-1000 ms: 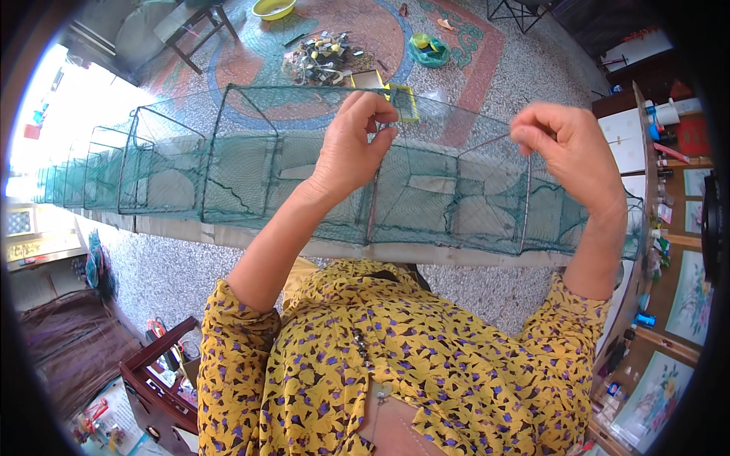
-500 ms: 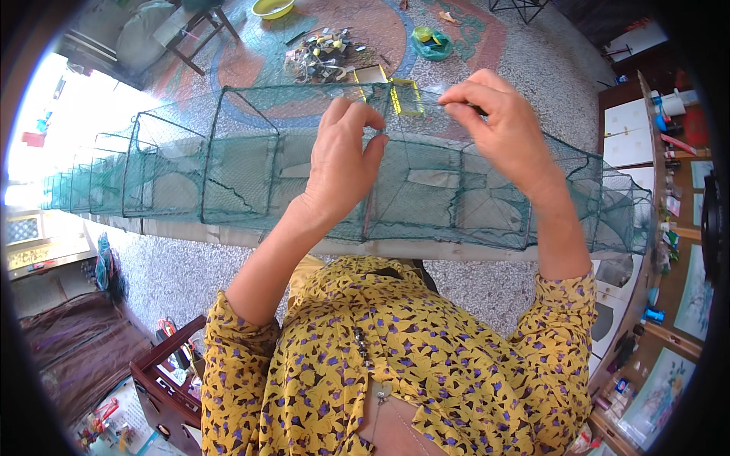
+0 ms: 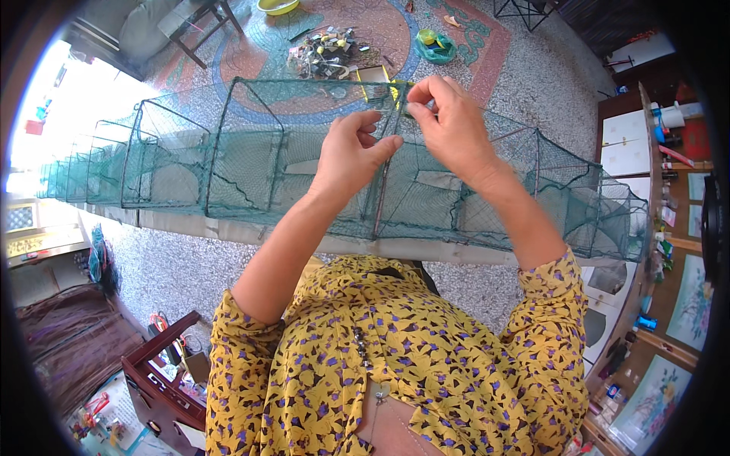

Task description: The person repairs a green mesh fishing net by hand, using a needle to weave thread through the mesh and secure it to a metal frame.

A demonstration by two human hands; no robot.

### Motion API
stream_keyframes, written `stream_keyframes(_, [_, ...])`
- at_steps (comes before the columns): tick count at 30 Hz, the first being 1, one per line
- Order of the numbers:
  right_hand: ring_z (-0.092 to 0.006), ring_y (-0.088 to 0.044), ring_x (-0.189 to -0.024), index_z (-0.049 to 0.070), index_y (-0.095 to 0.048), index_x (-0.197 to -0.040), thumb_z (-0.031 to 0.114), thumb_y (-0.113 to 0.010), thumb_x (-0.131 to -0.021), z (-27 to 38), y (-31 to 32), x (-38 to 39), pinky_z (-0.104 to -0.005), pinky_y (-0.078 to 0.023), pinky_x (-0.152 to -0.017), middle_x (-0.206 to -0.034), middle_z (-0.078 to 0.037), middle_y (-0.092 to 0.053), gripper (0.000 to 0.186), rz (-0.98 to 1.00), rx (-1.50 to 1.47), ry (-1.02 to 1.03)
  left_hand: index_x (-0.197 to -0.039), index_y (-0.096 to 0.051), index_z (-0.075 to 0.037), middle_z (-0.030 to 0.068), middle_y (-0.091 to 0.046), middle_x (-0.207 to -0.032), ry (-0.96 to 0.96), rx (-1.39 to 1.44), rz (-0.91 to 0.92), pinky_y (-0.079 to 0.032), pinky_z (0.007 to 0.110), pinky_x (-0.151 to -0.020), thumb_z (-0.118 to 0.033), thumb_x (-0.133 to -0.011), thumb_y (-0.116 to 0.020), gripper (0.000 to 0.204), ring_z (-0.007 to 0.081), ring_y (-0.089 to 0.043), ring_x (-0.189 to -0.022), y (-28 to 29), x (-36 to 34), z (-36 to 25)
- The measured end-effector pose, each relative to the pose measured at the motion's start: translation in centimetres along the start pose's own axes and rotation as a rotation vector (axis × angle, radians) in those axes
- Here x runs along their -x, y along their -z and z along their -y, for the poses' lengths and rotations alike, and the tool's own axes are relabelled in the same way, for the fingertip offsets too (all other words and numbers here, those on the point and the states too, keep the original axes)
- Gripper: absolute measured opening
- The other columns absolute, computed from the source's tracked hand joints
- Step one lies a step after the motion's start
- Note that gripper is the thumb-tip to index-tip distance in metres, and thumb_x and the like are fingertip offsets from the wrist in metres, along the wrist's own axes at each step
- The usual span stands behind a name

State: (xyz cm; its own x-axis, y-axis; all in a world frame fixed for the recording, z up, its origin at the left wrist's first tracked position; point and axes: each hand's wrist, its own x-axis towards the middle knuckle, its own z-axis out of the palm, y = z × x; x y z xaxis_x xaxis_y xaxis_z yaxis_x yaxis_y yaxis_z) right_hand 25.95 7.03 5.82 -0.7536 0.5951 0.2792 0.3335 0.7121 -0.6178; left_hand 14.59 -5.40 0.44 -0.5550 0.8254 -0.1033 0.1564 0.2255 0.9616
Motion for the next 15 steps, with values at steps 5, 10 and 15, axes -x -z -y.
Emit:
stream_keyframes(5, [-0.027,-0.058,-0.087,0.006,-0.063,-0.081,0.015,-0.064,-0.08,0.9,-2.1,-1.2,-0.0389,-0.047,-0.075,-0.087,-0.009,-0.058,0.009,0.027,-0.015,0.034,-0.11,-0.059,0.005,0.0112,-0.056,-0.097,0.062,0.054,0.001,-0.05,0.032,-0.077,-0.029,-0.071,-0.079,0.055,0.0167,-0.056,-0.082,0.0,-0.1,0.1])
stream_keyframes(10, [-0.0269,-0.058,-0.081,0.007,-0.062,-0.078,0.021,-0.063,-0.08,1.5,-2.1,-2.3,-0.0392,-0.048,-0.068,-0.084,-0.006,-0.059,0.014,0.158,0.517,0.285,-0.107,-0.058,0.005,0.0109,-0.059,-0.097,0.04,0.026,-0.047,-0.05,0.031,-0.075,-0.027,-0.071,-0.078,0.052,0.0167,-0.058,-0.083,-0.3,0.0,0.2])
stream_keyframes(15, [-0.0216,-0.059,-0.087,0.012,-0.064,-0.08,0.023,-0.062,-0.082,3.4,-5.0,-4.0,-0.0376,-0.048,-0.068,-0.083,-0.005,-0.059,0.011,0.066,0.281,0.272,-0.114,-0.053,0.001,0.0068,-0.061,-0.102,0.035,0.19,0.091,-0.047,0.026,-0.082,-0.017,-0.078,-0.074,0.045,0.0119,-0.056,-0.096,0.1,0.2,-1.2])
